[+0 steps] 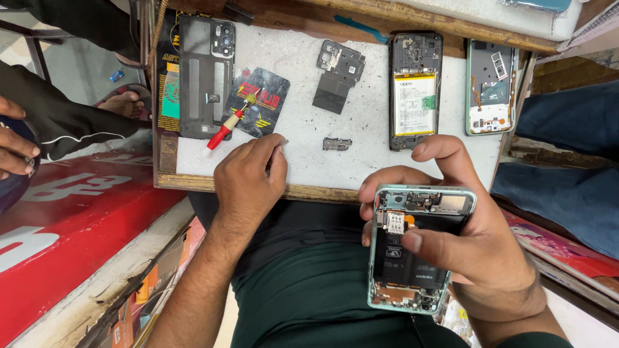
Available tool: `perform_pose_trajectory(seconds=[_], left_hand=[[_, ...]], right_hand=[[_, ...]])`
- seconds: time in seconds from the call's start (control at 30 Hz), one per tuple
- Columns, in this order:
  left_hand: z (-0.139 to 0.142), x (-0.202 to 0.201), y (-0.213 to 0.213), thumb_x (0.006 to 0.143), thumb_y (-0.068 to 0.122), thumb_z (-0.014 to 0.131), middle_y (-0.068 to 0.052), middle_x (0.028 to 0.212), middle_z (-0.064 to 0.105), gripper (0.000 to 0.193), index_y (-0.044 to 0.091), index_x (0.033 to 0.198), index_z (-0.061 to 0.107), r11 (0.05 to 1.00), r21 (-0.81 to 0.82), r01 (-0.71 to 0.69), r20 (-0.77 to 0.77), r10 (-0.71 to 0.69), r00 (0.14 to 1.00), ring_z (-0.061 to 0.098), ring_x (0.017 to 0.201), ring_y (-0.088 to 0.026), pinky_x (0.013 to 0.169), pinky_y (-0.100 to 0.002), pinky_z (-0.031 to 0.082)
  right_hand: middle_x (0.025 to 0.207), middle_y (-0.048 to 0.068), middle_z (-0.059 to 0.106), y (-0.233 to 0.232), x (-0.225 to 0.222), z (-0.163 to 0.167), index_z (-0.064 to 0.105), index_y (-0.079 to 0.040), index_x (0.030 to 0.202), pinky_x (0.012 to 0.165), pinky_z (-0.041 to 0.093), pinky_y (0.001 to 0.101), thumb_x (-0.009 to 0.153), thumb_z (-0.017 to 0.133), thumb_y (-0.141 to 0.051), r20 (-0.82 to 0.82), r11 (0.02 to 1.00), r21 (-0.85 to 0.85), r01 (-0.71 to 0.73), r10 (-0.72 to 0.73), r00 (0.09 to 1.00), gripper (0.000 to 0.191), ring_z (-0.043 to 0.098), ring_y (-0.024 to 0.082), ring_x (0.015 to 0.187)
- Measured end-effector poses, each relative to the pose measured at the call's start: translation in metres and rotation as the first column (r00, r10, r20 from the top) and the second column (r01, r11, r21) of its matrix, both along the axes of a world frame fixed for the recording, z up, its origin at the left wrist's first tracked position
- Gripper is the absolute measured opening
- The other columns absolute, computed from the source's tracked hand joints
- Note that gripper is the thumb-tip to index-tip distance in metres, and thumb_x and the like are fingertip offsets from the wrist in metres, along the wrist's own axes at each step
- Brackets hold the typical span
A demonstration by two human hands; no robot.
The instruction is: The person uses a red-handled screwdriver to remove screws from a disassembled smartphone, then uses fingers to detach and reattach internal ribbon cables and components. The person handles the phone chassis, battery, and circuit boards while working at a cluttered repair bench.
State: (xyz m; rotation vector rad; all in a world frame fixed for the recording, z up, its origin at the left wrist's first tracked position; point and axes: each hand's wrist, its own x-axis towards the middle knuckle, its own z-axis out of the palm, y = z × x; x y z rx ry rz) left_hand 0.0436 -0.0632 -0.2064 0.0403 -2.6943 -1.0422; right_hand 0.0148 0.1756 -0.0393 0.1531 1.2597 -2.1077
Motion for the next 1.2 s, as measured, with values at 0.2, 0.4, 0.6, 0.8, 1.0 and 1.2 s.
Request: perform_pose_trajectory(seconds=[0.2,0.4,0.6,0.8,1.0,1.2], left_hand=[[-0.001,0.0,0.0,0.09,0.008,0.072,-0.009,0.091,0.076,0.016,0.009,0.106,0.072,1.0,-0.006,-0.01,0.005,0.01,1.0,0.074,0.081,-0.027,0.071,-0.039,0.058],[-0.002,0.0,-0.001,0.09,0.008,0.072,-0.009,0.091,0.076,0.016,0.009,0.106,0.072,1.0,0.004,-0.009,-0.013,0.009,1.0,0.074,0.082,-0.027,0.072,-0.039,0.058],[-0.002,0.0,-0.001,0.089,0.008,0.073,-0.008,0.089,0.075,0.016,0.009,0.105,0.073,1.0,0.006,-0.016,0.029,0.016,0.999,0.074,0.08,-0.027,0.07,-0.039,0.058],[-0.001,0.0,-0.001,0.09,0.008,0.072,-0.008,0.091,0.076,0.017,0.008,0.107,0.072,1.0,0.005,-0.008,0.013,0.008,1.0,0.075,0.081,-0.025,0.071,-0.038,0.059],[-0.001,-0.001,-0.001,0.09,0.008,0.072,-0.009,0.089,0.076,0.016,0.008,0.106,0.073,1.0,0.012,-0.014,0.029,0.014,0.999,0.074,0.079,-0.026,0.07,-0.038,0.059],[0.001,-0.002,-0.001,0.09,0.008,0.072,-0.01,0.092,0.076,0.017,0.008,0.106,0.072,1.0,0.0,-0.012,0.01,0.012,1.0,0.074,0.08,-0.028,0.071,-0.039,0.059]], right_hand=[[0.121,0.035,0.057,0.004,-0.002,-0.004,0.034,-0.009,0.143,0.09,0.061,0.0531,0.082,0.067,0.009,0.091,0.985,-0.172,0.023,-0.008,0.996,0.072,0.064,0.037,0.111],[0.122,0.035,0.055,0.007,0.0,-0.007,0.035,-0.009,0.146,0.088,0.059,0.056,0.081,0.068,0.009,0.2,0.96,-0.265,0.087,-0.034,0.979,0.075,0.062,0.038,0.112],[0.124,0.035,0.053,0.009,0.0,-0.012,0.034,-0.01,0.151,0.088,0.058,0.0578,0.085,0.07,0.01,0.286,0.914,-0.383,0.136,-0.022,0.958,0.077,0.06,0.04,0.115],[0.125,0.035,0.052,0.01,0.0,-0.012,0.034,-0.011,0.151,0.09,0.058,0.0586,0.087,0.069,0.011,0.292,0.89,-0.435,0.133,0.0,0.956,0.076,0.059,0.04,0.117],[0.124,0.035,0.054,0.007,-0.001,-0.011,0.035,-0.01,0.149,0.089,0.058,0.0586,0.086,0.07,0.011,0.299,0.896,-0.418,0.149,-0.019,0.954,0.075,0.059,0.04,0.116],[0.12,0.033,0.056,0.003,0.0,-0.009,0.037,-0.008,0.145,0.085,0.059,0.0576,0.08,0.071,0.004,0.217,0.956,-0.25,0.151,-0.096,0.971,0.075,0.061,0.038,0.11]])
